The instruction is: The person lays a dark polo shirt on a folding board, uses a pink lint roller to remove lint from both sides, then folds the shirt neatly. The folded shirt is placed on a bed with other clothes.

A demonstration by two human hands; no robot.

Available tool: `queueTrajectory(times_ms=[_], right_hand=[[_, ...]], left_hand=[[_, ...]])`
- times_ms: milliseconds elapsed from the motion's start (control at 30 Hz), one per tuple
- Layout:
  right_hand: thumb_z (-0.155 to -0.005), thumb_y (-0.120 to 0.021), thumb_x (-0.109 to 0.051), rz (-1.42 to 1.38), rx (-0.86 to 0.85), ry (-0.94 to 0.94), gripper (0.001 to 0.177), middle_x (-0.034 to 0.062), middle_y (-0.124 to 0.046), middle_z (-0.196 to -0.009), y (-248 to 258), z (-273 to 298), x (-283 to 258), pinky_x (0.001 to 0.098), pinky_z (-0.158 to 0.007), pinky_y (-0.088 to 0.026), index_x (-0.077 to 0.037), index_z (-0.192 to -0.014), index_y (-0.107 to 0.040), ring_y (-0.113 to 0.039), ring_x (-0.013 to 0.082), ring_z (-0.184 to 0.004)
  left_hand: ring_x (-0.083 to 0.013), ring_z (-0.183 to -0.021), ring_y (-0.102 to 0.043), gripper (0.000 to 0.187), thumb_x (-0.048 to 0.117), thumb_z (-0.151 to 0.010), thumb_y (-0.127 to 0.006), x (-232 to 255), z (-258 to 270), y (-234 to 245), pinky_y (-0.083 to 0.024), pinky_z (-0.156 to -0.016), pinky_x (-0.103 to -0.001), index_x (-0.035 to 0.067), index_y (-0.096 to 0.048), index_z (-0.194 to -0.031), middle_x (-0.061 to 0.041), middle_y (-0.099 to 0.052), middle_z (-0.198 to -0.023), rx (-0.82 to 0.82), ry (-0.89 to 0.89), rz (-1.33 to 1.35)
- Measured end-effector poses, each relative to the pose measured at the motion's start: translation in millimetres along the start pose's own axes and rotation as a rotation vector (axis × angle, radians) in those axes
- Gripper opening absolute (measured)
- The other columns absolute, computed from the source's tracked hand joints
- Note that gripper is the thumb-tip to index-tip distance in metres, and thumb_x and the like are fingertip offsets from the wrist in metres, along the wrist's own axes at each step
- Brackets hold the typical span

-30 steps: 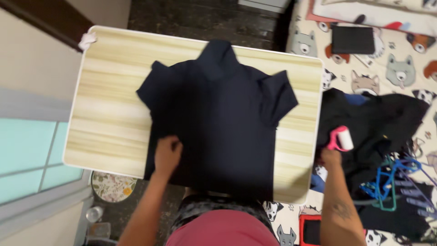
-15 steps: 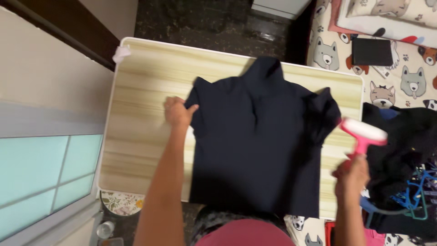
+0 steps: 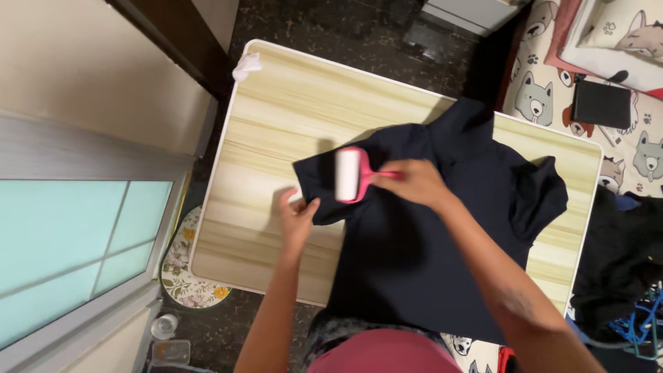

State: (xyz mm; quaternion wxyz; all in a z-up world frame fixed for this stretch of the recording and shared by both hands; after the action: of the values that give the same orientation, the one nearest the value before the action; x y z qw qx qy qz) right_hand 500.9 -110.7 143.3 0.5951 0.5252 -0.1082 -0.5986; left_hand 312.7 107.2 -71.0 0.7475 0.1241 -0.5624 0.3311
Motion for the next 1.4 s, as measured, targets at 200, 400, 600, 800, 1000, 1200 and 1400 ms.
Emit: queueTrajectory(times_ms=[200, 400, 600, 800, 1000, 1200, 1400], right_hand=[[-0.075, -0.06, -0.077, 0.33, -0.162, 0.212, 0.059, 0.0051, -0.077, -0.098, -52.9, -78.2, -63.3, 0.0443, -0.092, -0.039, -0.028, -0.099, -0.082, -0.069, 0.0286, -0.095], [-0.075, -0.056, -0.086, 0.581, -0.256, 0.107, 0.064, -0.0025, -0.075, -0.112, -15.5, -104.2, -11.6, 0.0527, -0.097, -0.033, -0.037, -0.11, -0.078, -0.063, 0.0238, -0.113], [-0.081, -0.062, -0.082, 0.861, 0.079, -0.113, 0.054, 0.0018, -0.079, -0.095, 85.3, -69.2, 23.5, 0.0485, -0.106, -0.042, -0.038, -0.103, -0.084, -0.074, 0.0217, -0.092], [-0.077, -0.067, -0.067, 0.198, -0.191, 0.291, 0.045, 0.0008, -0.077, -0.089, -42.4, -45.0, -47.1, 0.0372, -0.08, -0.055, -0.033, -0.103, -0.081, -0.074, 0.0227, -0.078], [-0.076, -0.059, -0.079, 0.475, -0.327, -0.031, 0.062, -0.001, -0.074, -0.12, -19.0, -41.8, 18.8, 0.0457, -0.102, -0.039, -0.037, -0.116, -0.077, -0.065, 0.0246, -0.115], [-0.08, -0.06, -0.077, 0.558, 0.068, -0.372, 0.063, 0.0079, -0.077, -0.108, 95.5, 10.0, 105.8, 0.0505, -0.096, -0.05, -0.025, -0.109, -0.08, -0.071, 0.0323, -0.106], [-0.102, -0.053, -0.049, -0.094, 0.344, -0.409, 0.051, 0.0271, -0.068, -0.074, -23.3, 98.4, 101.1, 0.0515, -0.062, -0.052, -0.001, -0.09, -0.065, -0.07, 0.0451, -0.07]], left_hand=[[-0.0149, -0.081, -0.058, 0.036, 0.001, -0.083, -0.079, 28.8, -24.2, 0.1, -0.049, -0.074, -0.029, 0.001, -0.07, -0.118, -0.012, -0.068, -0.092, -0.128, -0.185, -0.468], [-0.0166, -0.092, -0.065, 0.047, -0.005, -0.082, -0.071, 40.4, -9.1, 5.1, -0.052, -0.08, -0.03, 0.004, -0.069, -0.127, -0.011, -0.072, -0.11, -0.118, -0.243, -0.401], [-0.0197, -0.084, -0.06, 0.064, -0.004, -0.08, -0.075, 61.1, 3.5, -0.5, -0.05, -0.074, -0.029, 0.006, -0.059, -0.141, -0.01, -0.067, -0.119, -0.116, -0.173, -0.426], [-0.0216, -0.107, -0.06, 0.074, -0.009, -0.082, -0.072, 56.6, 5.6, 0.2, -0.051, -0.088, -0.03, 0.007, -0.051, -0.151, -0.011, -0.058, -0.129, -0.207, -0.227, -0.332], [-0.0275, -0.12, -0.059, 0.074, -0.011, -0.08, -0.073, 50.3, 2.5, 12.0, -0.048, -0.099, -0.034, 0.006, -0.05, -0.149, -0.015, -0.055, -0.137, -0.152, -0.237, -0.36], [-0.045, -0.123, -0.052, 0.066, -0.005, -0.078, -0.073, 104.4, 17.7, 3.1, -0.043, -0.102, -0.049, -0.003, -0.053, -0.141, -0.028, -0.048, -0.137, 0.132, -0.416, -0.673], [-0.0299, -0.111, -0.062, 0.026, 0.011, -0.085, -0.072, 127.8, 76.4, -91.6, -0.046, -0.096, -0.048, 0.012, -0.063, -0.11, -0.006, -0.062, -0.116, -0.353, -0.702, -0.807]])
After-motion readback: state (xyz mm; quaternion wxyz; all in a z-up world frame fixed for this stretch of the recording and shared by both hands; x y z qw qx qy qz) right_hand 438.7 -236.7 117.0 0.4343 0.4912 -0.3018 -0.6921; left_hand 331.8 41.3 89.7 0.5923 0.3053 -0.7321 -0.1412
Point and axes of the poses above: each hand's wrist, its own z-axis away from the middle knuckle, its own y-axis out of the back of the hand, x = y × z, the point moved 4 cm from there along -z, towards the middle knuckle
